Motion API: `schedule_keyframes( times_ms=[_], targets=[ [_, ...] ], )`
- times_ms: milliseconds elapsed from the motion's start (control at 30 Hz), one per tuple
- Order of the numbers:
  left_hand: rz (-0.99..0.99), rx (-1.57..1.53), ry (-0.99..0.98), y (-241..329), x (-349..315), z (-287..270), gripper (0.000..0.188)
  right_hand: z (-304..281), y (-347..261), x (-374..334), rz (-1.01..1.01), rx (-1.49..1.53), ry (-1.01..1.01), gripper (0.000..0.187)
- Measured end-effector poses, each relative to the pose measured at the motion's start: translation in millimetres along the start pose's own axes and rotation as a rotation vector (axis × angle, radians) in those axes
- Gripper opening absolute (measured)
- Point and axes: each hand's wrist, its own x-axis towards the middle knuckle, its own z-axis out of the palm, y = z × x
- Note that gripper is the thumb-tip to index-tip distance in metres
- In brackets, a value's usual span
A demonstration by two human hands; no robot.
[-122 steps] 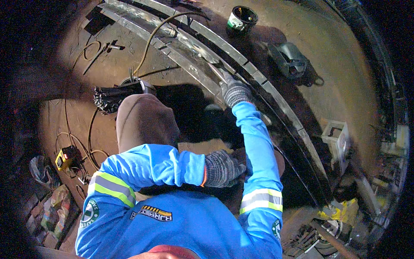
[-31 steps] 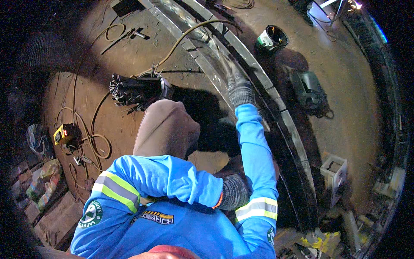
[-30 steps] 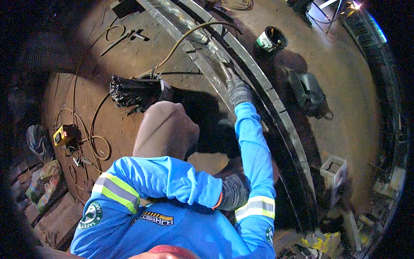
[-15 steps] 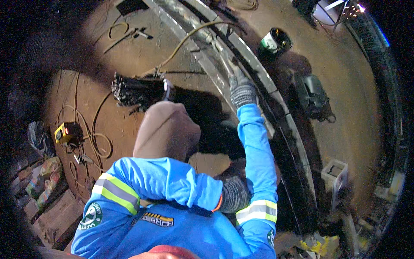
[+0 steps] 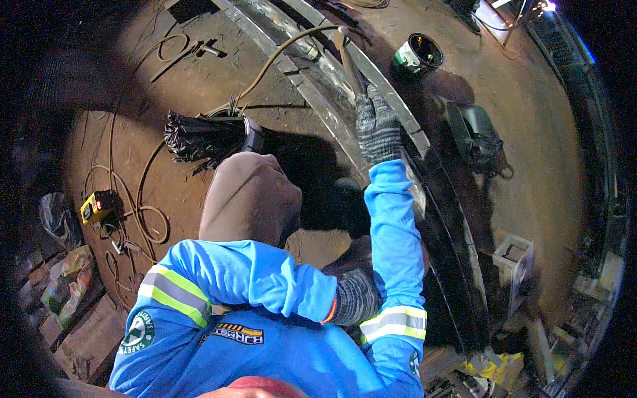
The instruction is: The person sits on the floor and uses a wire brush to scrub a long, curved metal beam. They repeatedly move the brush back and forth along the surface to remove rust or debris. The person occasionally pauses to inspect the cleaned area with their gloved hand.
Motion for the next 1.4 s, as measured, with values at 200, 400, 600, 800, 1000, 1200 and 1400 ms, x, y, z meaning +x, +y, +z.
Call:
schedule_keyframes(
  times_ms=[200, 400, 600, 800, 1000, 1200, 1400],
  targets=[
    [-0.024, 0.151, -0.052, 12.6, 4.9, -2.5, 0.012, 12.1, 40.3, -14.1, 0.134, -0.585, -0.390, 0.027],
    [0.011, 0.045, 0.049, -0.2, 3.6, -2.0, 0.013, 22.5, 53.9, -2.4, 0.092, 0.039, -0.129, 0.027],
    [-0.036, 0.070, -0.152, -0.2, 2.4, -19.1, 0.017, 43.7, 73.1, -18.8, 0.105, -0.466, -0.304, 0.036],
    [-0.001, -0.018, -0.053, 0.5, 4.4, -10.4, 0.019, 2.2, 28.7, 4.7, 0.218, -0.067, -0.341, 0.028],
    [-0.013, 0.073, 0.023, -1.6, 13.8, 7.8, 0.018, -3.3, 22.4, 3.4, 0.439, -0.446, -0.464, 0.047],
    [-0.075, -0.090, 0.237, -0.2, 12.6, 27.3, 0.017, -4.2, -63.7, 0.7, 0.114, -0.241, -0.340, 0.042],
    [-0.051, 0.051, -0.020, 3.2, 11.9, 5.3, 0.016, -7.2, -4.8, -2.3, 0.430, -0.737, -0.467, 0.046]
  ],
)
